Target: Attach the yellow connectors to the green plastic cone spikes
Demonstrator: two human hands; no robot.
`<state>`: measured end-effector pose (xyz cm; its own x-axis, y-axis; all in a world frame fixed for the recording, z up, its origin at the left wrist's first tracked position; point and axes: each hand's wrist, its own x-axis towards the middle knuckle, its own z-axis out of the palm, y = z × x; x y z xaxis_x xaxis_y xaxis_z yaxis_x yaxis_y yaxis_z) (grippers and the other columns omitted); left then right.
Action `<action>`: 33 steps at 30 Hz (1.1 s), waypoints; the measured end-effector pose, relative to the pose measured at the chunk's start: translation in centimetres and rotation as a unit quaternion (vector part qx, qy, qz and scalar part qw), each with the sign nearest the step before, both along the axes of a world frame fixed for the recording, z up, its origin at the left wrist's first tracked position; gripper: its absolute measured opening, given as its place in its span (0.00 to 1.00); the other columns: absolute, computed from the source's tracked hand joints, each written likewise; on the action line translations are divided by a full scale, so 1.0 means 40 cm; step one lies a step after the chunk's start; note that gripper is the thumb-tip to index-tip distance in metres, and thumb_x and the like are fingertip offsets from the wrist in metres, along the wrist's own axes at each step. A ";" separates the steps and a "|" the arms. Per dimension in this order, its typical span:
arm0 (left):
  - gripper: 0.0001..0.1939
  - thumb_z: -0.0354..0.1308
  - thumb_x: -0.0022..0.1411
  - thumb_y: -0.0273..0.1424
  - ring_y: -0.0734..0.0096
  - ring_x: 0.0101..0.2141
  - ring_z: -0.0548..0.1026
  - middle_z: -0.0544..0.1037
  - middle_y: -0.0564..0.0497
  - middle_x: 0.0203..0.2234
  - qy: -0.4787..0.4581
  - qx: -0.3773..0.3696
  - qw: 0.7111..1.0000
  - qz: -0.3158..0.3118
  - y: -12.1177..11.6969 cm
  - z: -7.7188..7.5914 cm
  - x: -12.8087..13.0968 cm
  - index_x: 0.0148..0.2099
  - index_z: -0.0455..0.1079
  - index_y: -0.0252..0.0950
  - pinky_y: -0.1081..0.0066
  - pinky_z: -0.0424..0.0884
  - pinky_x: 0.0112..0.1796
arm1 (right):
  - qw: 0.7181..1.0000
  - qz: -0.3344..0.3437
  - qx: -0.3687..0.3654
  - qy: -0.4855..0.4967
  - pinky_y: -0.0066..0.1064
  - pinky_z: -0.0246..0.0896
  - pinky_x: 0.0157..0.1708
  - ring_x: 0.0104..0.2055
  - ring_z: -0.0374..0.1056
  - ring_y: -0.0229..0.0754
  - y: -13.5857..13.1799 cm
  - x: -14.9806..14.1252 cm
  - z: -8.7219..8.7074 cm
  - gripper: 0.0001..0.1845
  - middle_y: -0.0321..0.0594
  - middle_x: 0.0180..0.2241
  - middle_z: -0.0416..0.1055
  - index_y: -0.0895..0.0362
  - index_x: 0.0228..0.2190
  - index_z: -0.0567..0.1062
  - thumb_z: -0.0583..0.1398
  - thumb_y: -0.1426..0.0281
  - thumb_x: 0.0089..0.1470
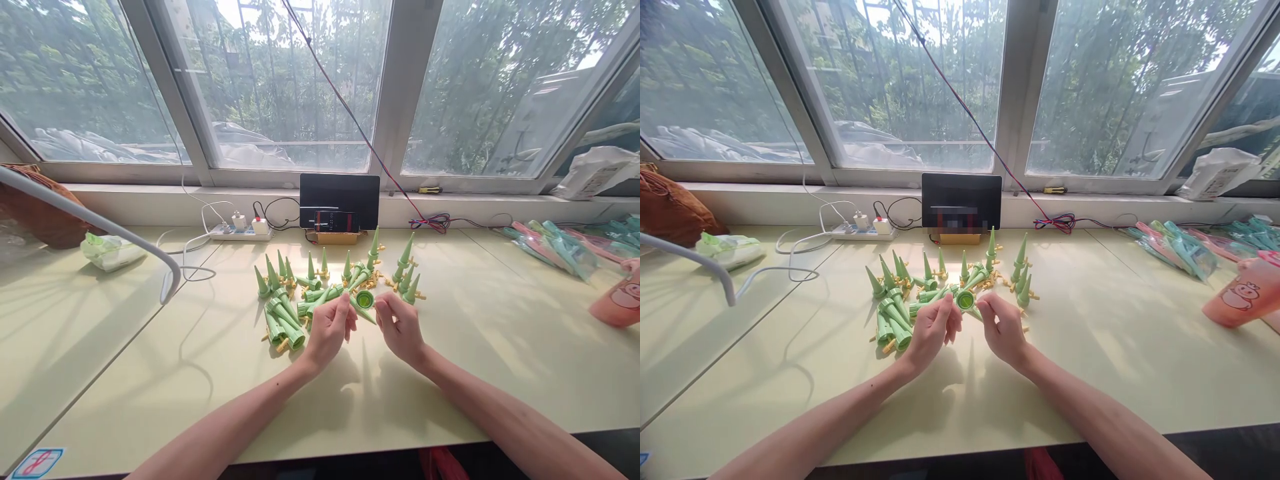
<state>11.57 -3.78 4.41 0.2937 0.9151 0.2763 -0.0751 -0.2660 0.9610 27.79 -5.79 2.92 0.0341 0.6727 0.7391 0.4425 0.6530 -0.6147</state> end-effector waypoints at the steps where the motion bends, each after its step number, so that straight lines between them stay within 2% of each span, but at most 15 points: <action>1: 0.32 0.48 0.69 0.52 0.79 0.13 0.64 0.70 0.52 0.14 -0.005 -0.021 1.000 -0.014 0.001 0.000 -0.001 0.23 0.67 0.32 0.77 0.58 0.15 | 1.000 0.003 0.000 -0.010 0.27 0.52 0.19 0.19 0.55 0.34 -0.001 0.000 0.001 0.18 0.30 0.19 0.59 0.54 0.27 0.65 0.50 0.66 0.70; 7: 0.37 0.46 0.67 0.57 0.77 0.14 0.65 0.73 0.48 0.16 -0.009 -0.070 0.993 -0.098 -0.001 0.002 -0.009 0.22 0.71 0.31 0.75 0.60 0.17 | 0.999 0.037 -0.005 -0.032 0.27 0.52 0.20 0.20 0.54 0.34 -0.005 -0.002 -0.001 0.19 0.32 0.21 0.60 0.55 0.25 0.64 0.50 0.67 0.70; 16: 0.34 0.47 0.68 0.56 0.77 0.15 0.66 0.74 0.48 0.18 -0.002 -0.059 0.989 -0.138 0.006 0.000 -0.014 0.26 0.71 0.30 0.76 0.61 0.17 | 0.998 0.047 -0.038 0.004 0.26 0.50 0.18 0.18 0.53 0.33 0.002 0.001 -0.014 0.18 0.29 0.18 0.58 0.54 0.27 0.63 0.50 0.65 0.70; 23: 0.23 0.52 0.69 0.49 0.78 0.15 0.66 0.68 0.56 0.14 0.000 -0.027 0.988 -0.153 0.010 0.000 -0.017 0.34 0.66 0.33 0.78 0.59 0.17 | 0.995 0.063 -0.071 0.039 0.26 0.47 0.17 0.17 0.51 0.32 0.009 0.004 -0.028 0.19 0.28 0.18 0.56 0.54 0.26 0.61 0.50 0.62 0.71; 28: 0.22 0.54 0.68 0.49 0.78 0.15 0.66 0.68 0.57 0.15 0.009 -0.012 0.990 -0.139 0.003 0.014 -0.014 0.41 0.69 0.32 0.79 0.60 0.17 | 0.994 0.058 -0.082 0.045 0.26 0.47 0.17 0.18 0.50 0.33 0.012 0.010 -0.034 0.20 0.28 0.18 0.54 0.54 0.26 0.60 0.50 0.61 0.70; 33: 0.22 0.57 0.68 0.44 0.78 0.16 0.66 0.68 0.57 0.17 0.006 0.024 0.989 -0.143 -0.003 0.014 -0.010 0.53 0.71 0.31 0.77 0.63 0.17 | 0.994 0.044 -0.084 0.044 0.26 0.47 0.18 0.18 0.51 0.33 0.011 0.012 -0.029 0.21 0.28 0.18 0.54 0.54 0.25 0.59 0.50 0.60 0.70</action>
<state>11.17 -3.90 4.98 0.5422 0.7799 0.3126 -0.1428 -0.2812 0.9490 28.27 -5.34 1.76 0.0297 0.7901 0.6122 0.3276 0.5710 -0.7528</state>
